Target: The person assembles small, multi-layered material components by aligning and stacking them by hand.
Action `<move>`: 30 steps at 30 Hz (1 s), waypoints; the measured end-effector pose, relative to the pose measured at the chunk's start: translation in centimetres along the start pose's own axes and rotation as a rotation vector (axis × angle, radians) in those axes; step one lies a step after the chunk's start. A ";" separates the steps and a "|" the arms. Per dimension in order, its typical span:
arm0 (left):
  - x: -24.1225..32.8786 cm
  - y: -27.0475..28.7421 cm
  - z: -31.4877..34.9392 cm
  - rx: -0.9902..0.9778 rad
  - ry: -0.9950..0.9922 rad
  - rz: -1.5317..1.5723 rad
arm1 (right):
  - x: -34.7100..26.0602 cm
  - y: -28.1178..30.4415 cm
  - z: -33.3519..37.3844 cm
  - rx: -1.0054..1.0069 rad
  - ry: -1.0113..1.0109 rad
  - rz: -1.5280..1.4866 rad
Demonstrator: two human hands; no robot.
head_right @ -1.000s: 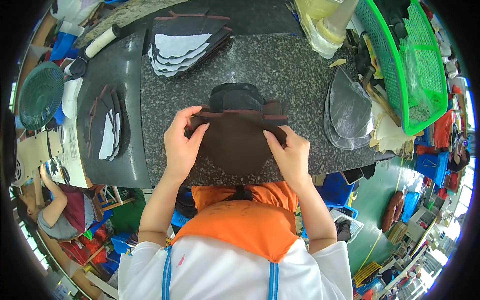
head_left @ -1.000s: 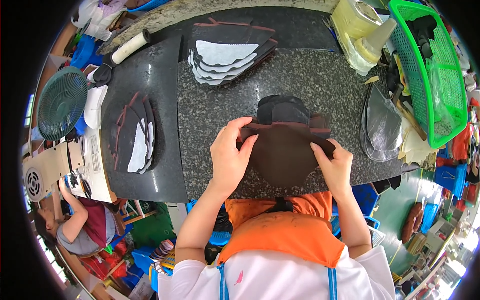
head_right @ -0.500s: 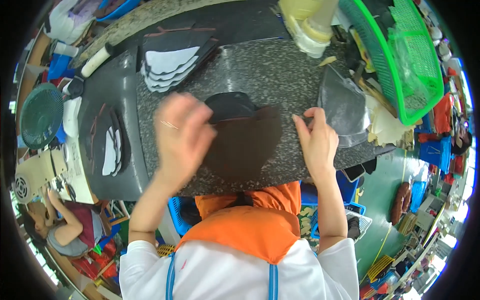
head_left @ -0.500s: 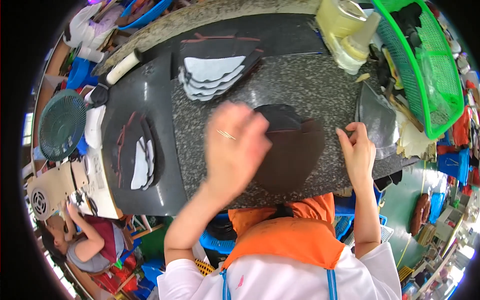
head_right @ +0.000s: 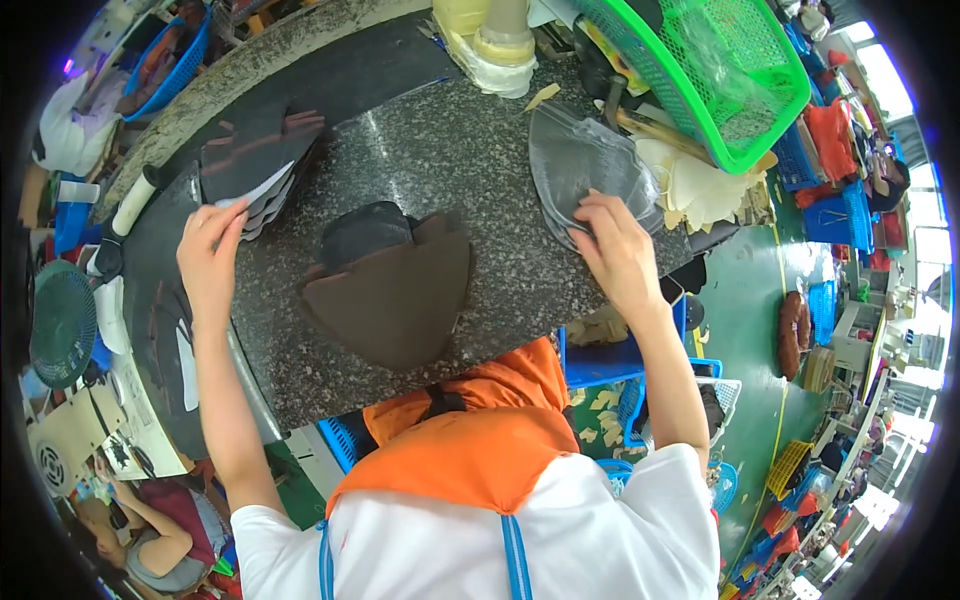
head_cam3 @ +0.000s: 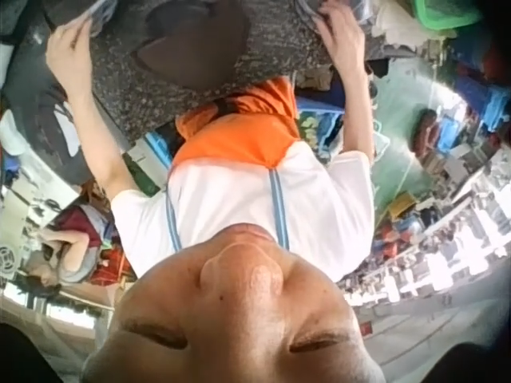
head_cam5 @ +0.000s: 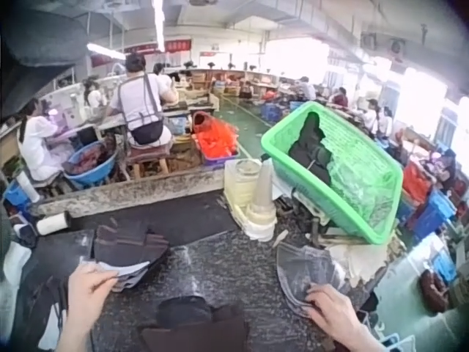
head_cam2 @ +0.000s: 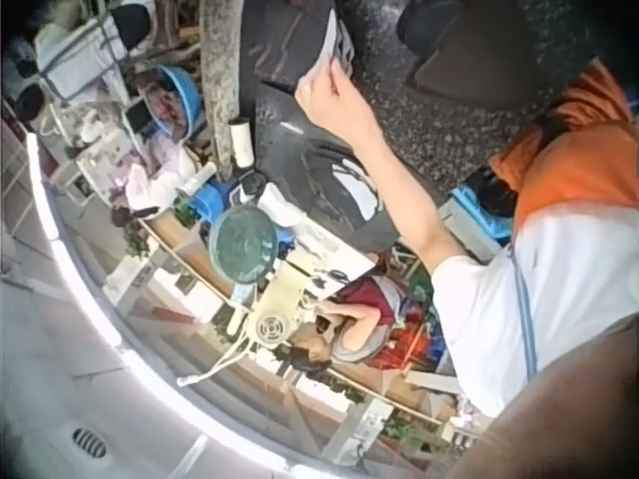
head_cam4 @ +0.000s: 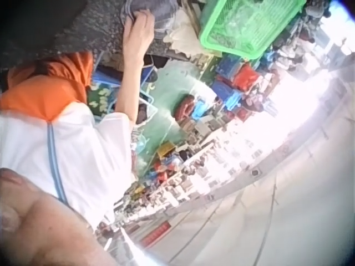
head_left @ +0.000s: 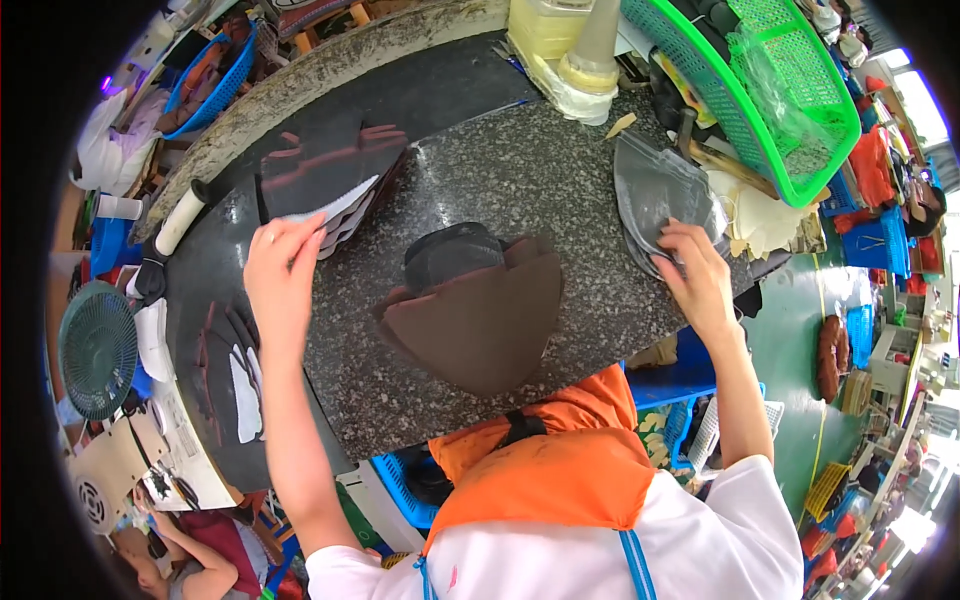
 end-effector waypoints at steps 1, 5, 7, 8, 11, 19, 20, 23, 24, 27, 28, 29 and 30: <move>1.8 0.3 0.7 0.113 -0.016 0.029 | 0.3 0.0 0.2 -0.002 -0.038 -0.031; 12.0 -2.7 7.4 0.068 -0.133 0.221 | 0.7 1.5 0.2 0.026 -0.089 -0.072; 12.8 -6.8 12.4 -0.139 -0.358 0.232 | 0.5 0.5 -0.5 -0.029 -0.118 -0.114; 12.2 -8.8 14.3 -0.166 -0.389 0.267 | 0.2 0.8 -0.9 0.034 -0.120 -0.085; 12.2 -9.6 14.1 -0.307 -0.491 0.309 | -1.4 1.6 -1.4 0.021 -0.363 -0.222; 11.5 -9.7 12.9 -0.414 -0.562 0.324 | -5.9 -6.5 1.1 -0.389 -0.673 -1.019; 11.5 -9.7 12.8 -0.394 -0.551 0.345 | -6.2 -6.8 0.7 -0.348 -0.690 -1.041; 11.4 -9.3 11.7 -0.415 -0.332 0.399 | -5.7 -6.0 -0.4 -0.190 -0.679 -0.891; 11.7 -8.8 11.1 -0.422 -0.332 0.456 | -6.0 -5.1 -0.6 -0.183 -0.626 -0.748; 12.5 -8.2 10.4 -0.203 0.001 0.567 | -9.2 -4.2 -0.3 -0.359 -0.484 -0.807; 12.9 -8.0 9.7 -0.167 0.053 0.601 | -10.2 -4.3 -0.3 -0.406 -0.521 -0.940; 13.0 -8.1 9.5 -0.169 0.049 0.608 | -10.8 -4.5 -0.6 -0.453 -0.543 -1.074; 13.1 -8.1 9.4 -0.142 0.039 0.594 | -11.3 -4.3 -1.0 -0.432 -0.515 -1.062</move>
Point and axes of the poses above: each hand's wrist, its own z-axis away from the middle knuckle, its own y-axis out of the back of the hand, x = y × z, the point moved 4 cm from there along -z, towards the middle knuckle, and after that the axes turned 6 degrees about z, right-handed, at the moved point
